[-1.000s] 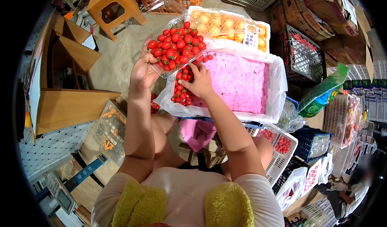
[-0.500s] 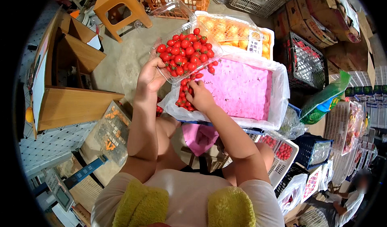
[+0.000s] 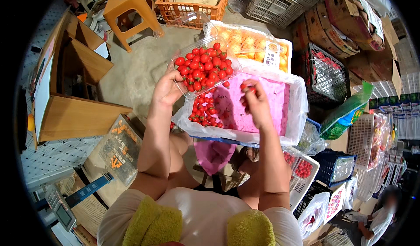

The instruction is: The person sits on the floor and transfers small red fruits from a large pink-lined container into clear plastic clamshell containers. They arrange the fruit by hand, fill the containers, and place them into a white basket. The person also handles a container of green fruits.

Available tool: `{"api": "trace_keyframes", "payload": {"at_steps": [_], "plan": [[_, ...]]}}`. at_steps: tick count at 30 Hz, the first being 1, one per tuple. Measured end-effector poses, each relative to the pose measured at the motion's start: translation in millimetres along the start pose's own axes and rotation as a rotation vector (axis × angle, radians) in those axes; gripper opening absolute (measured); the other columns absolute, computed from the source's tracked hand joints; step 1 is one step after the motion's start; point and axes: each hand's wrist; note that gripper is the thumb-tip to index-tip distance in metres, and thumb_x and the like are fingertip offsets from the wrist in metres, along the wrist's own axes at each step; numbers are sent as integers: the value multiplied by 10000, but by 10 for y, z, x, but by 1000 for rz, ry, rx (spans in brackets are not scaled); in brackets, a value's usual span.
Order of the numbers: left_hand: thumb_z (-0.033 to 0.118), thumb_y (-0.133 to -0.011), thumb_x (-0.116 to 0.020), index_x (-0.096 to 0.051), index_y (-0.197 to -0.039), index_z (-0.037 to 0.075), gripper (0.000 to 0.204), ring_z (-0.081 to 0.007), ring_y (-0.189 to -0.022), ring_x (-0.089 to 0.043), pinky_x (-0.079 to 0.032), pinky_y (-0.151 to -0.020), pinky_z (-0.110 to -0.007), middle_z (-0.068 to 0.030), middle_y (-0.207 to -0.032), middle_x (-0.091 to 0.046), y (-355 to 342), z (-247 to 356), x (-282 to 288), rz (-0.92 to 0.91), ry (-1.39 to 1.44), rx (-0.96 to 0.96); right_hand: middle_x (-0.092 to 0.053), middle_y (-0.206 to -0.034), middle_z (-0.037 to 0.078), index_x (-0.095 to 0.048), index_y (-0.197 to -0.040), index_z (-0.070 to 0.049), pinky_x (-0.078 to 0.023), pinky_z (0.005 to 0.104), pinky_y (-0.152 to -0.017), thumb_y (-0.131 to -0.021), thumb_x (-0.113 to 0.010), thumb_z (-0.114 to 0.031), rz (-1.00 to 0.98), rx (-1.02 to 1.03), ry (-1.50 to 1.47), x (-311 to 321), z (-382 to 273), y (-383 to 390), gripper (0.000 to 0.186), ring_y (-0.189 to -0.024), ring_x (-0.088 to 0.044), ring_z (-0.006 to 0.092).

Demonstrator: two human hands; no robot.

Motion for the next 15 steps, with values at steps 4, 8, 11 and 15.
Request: {"api": "trace_keyframes", "payload": {"at_steps": [4,8,11,15], "plan": [[-114,-694,-371,-255,-1469,210,848,-321,-1241,-486,-453,-991,-538,-126,-1415,-392,0,-31,39,-8,-16,25,-576,-860,1,-553,-1088,-86,-402,202,-464,-944,-582,-178,52,353,115,-221,-690,19,173,-664,-552,56],[-104,-704,-357,-209,-1491,213,861,-344,-1275,-455,-420,-1017,-569,-148,-1442,-365,27,-27,-138,-51,-60,41,-600,-1031,192,-561,-1134,-62,-491,386,-839,-868,-639,-209,12,784,710,-586,-865,-368,314,-967,-606,332],[-90,-719,-342,-191,-1498,209,848,-351,-1284,-442,-402,-1029,-578,-147,-1450,-355,33,-35,-118,-72,-86,52,-589,-1082,207,-567,-1152,-73,-473,430,-892,-863,-641,-242,-49,815,970,-687,-991,-328,343,-1018,-578,391],[-81,-726,-358,-193,-1496,198,835,-351,-1297,-423,-396,-1027,-584,-149,-1447,-356,0,-17,19,-104,-22,24,-612,-1035,179,-566,-1124,-49,-486,359,-864,-872,-634,-183,121,870,597,-496,-940,-285,293,-985,-615,299]]}}
Point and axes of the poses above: each hand's wrist, its own y-axis away from the middle knuckle, its own x-axis out of the back of the hand, z = x × y
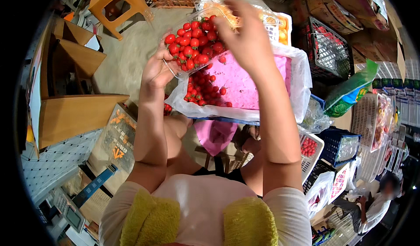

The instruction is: The person sits on the floor and transfers small red fruits from a large pink-lined container into clear plastic clamshell containers. They arrange the fruit by hand, fill the containers, and place them into a white basket. The person also handles a container of green fruits.

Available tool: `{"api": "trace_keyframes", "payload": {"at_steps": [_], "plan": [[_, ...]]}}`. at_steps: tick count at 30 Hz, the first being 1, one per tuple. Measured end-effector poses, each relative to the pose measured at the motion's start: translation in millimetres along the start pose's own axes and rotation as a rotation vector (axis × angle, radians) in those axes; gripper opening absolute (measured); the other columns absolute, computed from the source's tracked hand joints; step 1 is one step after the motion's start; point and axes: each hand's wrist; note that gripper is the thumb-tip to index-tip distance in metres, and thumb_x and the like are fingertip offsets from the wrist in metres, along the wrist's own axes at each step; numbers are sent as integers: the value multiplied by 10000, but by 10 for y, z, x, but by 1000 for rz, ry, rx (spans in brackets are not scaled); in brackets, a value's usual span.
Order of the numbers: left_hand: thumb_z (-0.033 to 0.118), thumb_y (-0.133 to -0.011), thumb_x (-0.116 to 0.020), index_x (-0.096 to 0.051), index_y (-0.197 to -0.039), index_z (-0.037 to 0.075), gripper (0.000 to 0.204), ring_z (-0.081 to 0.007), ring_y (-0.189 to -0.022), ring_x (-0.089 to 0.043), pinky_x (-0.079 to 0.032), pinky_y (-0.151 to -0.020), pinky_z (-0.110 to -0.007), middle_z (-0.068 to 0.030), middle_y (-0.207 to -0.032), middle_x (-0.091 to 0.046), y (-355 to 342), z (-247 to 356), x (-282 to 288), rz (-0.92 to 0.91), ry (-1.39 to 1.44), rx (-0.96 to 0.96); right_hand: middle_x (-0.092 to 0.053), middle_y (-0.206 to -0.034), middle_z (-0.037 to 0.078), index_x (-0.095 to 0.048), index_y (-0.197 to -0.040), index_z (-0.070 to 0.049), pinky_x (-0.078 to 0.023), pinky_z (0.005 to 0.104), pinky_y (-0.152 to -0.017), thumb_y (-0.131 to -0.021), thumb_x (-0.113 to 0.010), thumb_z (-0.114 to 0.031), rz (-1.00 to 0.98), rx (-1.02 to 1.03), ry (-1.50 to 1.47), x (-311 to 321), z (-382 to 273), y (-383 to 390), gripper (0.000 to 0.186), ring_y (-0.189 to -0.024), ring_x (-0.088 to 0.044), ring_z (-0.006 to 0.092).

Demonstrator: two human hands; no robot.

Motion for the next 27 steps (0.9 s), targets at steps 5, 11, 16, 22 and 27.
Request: {"api": "trace_keyframes", "payload": {"at_steps": [5,11,16,22,27], "plan": [[-86,-745,-380,-178,-1497,184,824,-346,-1285,-425,-359,-1043,-586,-154,-1447,-343,-50,60,139,-38,38,-29,-611,-1056,163,-552,-1141,9,-478,327,-882,-879,-639,-133,-267,-577,-115,-38,1161,950,311,-979,-611,248],[-103,-749,-379,-181,-1496,189,826,-341,-1288,-421,-346,-1062,-561,-160,-1442,-349,15,109,108,2,10,-72,-486,-1206,278,-441,-1360,-52,-456,421,-971,-768,-765,-351,-689,-494,27,-901,987,1568,738,-1097,-545,385],[-97,-725,-374,-254,-1462,162,790,-372,-1306,-404,-369,-1050,-584,-152,-1452,-357,-14,94,60,60,-23,-77,-502,-1156,248,-436,-1275,-97,-472,405,-939,-690,-822,-365,-818,-570,-248,-1082,928,1619,750,-1040,-560,349],[-113,-734,-368,-259,-1459,169,786,-348,-1294,-420,-386,-1034,-578,-149,-1424,-381,-49,70,94,37,-3,-62,-571,-1040,197,-457,-1181,-82,-502,393,-850,-674,-820,-268,-964,-549,-261,-1043,899,1539,650,-925,-606,321],[-119,-738,-364,-241,-1462,172,790,-340,-1297,-422,-377,-1040,-583,-147,-1419,-388,-46,45,90,14,68,-55,-597,-967,155,-501,-1067,-82,-508,397,-811,-692,-796,-224,-901,-448,-73,-1023,847,1637,498,-905,-609,306]]}}
Point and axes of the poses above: each hand's wrist, its own y-axis away from the middle knuckle, its own x-axis out of the back of the hand, z = x × y
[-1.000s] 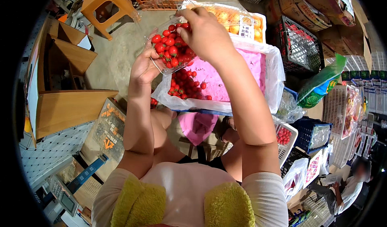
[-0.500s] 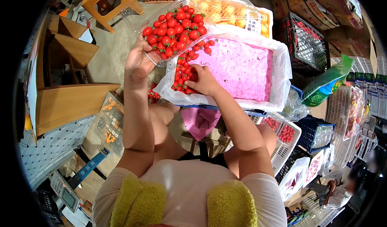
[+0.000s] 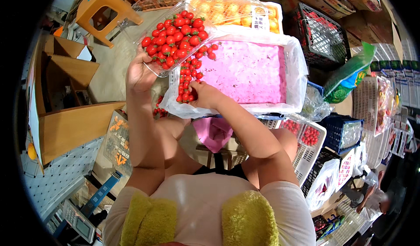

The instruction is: The person sits on the floor and transfers small red fruits from a large pink-lined container into clear plastic clamshell containers. They arrange the fruit by hand, fill the containers, and place them into a white basket. The person also handles a container of green fruits.

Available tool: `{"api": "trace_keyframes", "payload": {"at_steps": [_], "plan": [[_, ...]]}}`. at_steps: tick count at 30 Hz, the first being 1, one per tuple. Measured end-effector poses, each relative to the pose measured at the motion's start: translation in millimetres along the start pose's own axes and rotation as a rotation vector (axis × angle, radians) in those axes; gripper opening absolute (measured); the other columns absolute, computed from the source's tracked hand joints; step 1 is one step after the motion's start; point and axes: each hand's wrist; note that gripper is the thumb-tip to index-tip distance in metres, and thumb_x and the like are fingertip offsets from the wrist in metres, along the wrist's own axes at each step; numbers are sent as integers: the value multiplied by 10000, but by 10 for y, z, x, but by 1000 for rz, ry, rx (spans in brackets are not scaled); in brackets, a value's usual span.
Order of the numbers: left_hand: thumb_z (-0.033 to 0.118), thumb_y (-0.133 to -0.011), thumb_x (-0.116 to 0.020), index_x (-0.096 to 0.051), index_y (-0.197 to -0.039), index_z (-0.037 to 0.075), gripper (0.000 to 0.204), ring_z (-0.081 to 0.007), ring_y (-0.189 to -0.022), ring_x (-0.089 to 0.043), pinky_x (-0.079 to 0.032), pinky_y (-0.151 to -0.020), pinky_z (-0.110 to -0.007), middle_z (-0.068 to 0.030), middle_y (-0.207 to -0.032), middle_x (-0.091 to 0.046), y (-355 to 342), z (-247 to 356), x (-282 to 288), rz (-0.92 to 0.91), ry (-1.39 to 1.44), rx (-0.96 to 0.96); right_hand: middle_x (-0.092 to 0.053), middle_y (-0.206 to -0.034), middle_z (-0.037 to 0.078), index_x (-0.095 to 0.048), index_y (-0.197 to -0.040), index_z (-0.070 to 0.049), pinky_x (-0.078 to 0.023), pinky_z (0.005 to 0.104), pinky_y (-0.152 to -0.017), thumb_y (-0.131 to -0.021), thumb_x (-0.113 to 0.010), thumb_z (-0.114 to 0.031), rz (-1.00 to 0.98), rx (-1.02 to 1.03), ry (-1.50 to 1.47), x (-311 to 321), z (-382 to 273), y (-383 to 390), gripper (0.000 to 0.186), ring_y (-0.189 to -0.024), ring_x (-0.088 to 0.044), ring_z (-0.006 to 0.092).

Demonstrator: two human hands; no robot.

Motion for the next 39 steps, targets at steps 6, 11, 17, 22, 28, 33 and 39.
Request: {"api": "trace_keyframes", "payload": {"at_steps": [6,11,17,22,28,33,39], "plan": [[-124,-724,-380,-226,-1471,174,819,-351,-1304,-414,-358,-1047,-601,-154,-1431,-378,21,16,32,-69,15,23,-587,-897,44,-561,-991,-76,-503,318,-749,-777,-763,-147,-169,-6,-216,142,136,45,302,-835,-572,165],[-120,-726,-381,-222,-1481,196,833,-345,-1290,-433,-381,-1032,-598,-147,-1436,-375,-9,-7,77,-10,-3,26,-613,-895,-18,-573,-1022,-97,-484,248,-631,-848,-720,-144,-105,-100,-625,454,164,299,232,-756,-576,84],[-113,-686,-358,-233,-1485,212,871,-317,-1284,-446,-435,-1014,-533,-135,-1422,-386,42,-10,-107,62,-77,61,-549,-840,-47,-558,-1056,-126,-399,209,-559,-861,-691,-103,385,-28,-710,1277,-282,873,237,-688,-477,39],[-102,-696,-358,-223,-1487,204,858,-315,-1268,-469,-448,-1003,-525,-138,-1417,-391,43,-143,-174,-6,-84,116,-562,-940,0,-538,-1073,-72,-475,234,-718,-848,-705,-78,461,381,-390,1675,-1034,785,281,-816,-545,91],[-80,-707,-371,-161,-1511,211,880,-304,-1251,-491,-476,-972,-510,-132,-1416,-398,119,-298,-331,-95,-106,268,-551,-1146,125,-596,-1100,-88,-439,366,-943,-748,-738,-62,333,489,388,1678,-1305,506,381,-1096,-535,292],[-75,-702,-372,-160,-1516,206,886,-297,-1261,-485,-471,-988,-487,-125,-1434,-390,113,-345,-365,-145,-139,267,-518,-1298,154,-583,-1217,-91,-352,388,-1064,-770,-731,-93,429,433,204,1781,-1193,802,471,-1269,-446,304],[-57,-725,-384,-189,-1509,185,844,-291,-1261,-489,-463,-1002,-463,-142,-1435,-394,122,-498,-426,-254,-65,329,-445,-1410,122,-372,-1442,-138,-360,380,-1042,-975,-464,-451,626,-1,-820,1625,-423,974,569,-1292,-425,239]]}}
Point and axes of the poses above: each hand's wrist, its own y-axis away from the middle knuckle, its own x-axis out of the back of the hand, z = x × y
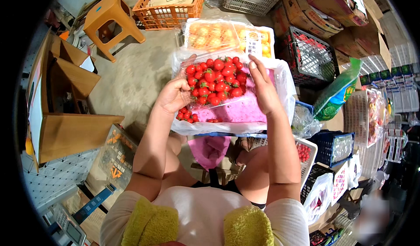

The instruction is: The person sits on the floor and transfers small red fruits from a large pink-lined container into clear plastic clamshell containers. They arrange the fruit by hand, fill the containers, and place them into a white basket. The person also handles a container of green fruits.

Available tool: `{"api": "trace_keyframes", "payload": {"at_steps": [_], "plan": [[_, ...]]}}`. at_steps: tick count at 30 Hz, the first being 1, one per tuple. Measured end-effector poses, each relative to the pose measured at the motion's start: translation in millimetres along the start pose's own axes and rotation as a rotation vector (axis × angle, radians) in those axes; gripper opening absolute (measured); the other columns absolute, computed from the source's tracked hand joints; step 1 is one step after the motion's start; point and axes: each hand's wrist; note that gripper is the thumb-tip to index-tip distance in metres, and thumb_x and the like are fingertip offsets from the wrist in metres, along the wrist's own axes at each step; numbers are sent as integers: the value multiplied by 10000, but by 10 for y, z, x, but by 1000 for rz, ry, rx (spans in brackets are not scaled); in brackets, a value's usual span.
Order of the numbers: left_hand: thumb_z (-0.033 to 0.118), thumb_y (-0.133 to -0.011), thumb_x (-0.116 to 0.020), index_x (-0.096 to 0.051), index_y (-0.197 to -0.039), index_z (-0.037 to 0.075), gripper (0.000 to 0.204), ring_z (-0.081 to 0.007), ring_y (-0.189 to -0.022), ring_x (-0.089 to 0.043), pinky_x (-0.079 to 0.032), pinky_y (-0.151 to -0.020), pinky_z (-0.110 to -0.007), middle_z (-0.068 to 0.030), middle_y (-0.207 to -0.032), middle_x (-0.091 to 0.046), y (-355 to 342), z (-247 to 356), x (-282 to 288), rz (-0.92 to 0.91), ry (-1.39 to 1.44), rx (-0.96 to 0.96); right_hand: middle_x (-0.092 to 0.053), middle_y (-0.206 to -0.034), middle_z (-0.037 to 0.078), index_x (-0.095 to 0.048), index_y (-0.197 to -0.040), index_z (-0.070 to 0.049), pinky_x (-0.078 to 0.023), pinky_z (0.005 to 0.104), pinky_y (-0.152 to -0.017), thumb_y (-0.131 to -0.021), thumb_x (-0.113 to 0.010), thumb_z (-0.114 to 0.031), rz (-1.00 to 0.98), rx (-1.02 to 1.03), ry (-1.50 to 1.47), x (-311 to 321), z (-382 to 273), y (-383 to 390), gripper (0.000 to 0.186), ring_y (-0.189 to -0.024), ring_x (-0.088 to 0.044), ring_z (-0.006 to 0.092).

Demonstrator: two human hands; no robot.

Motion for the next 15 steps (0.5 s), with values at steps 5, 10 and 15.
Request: {"api": "trace_keyframes", "payload": {"at_steps": [5,10,15], "plan": [[105,-825,-420,-238,-1502,148,703,-278,-1340,-394,-362,-1081,-448,-122,-1488,-340,-67,-144,-103,-13,147,30,-384,-1471,135,-344,-1457,-110,-330,427,-1097,-980,-415,-494,-8,-131,-467,-76,269,260,616,-1338,-395,292],[458,-946,-453,-246,-1496,90,693,-210,-1405,-262,-232,-1138,-381,-71,-1543,-243,-149,-432,-318,338,-420,-58,-350,-1489,132,-280,-1481,-130,-340,458,-1089,-965,-401,-550,18,-119,-583,-77,375,344,676,-1344,-385,301],[509,-859,-606,-236,-1496,97,843,-205,-1440,-127,-73,-1156,-407,-101,-1531,-262,-241,-598,-287,402,-371,3,-385,-1461,143,-254,-1484,-124,-353,440,-1084,-981,-376,-533,49,-107,-572,-11,453,377,660,-1325,-408,297]]}}
Point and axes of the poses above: each hand's wrist, its own y-axis away from the middle knuckle, its own x-axis out of the back of the hand, z = x × y
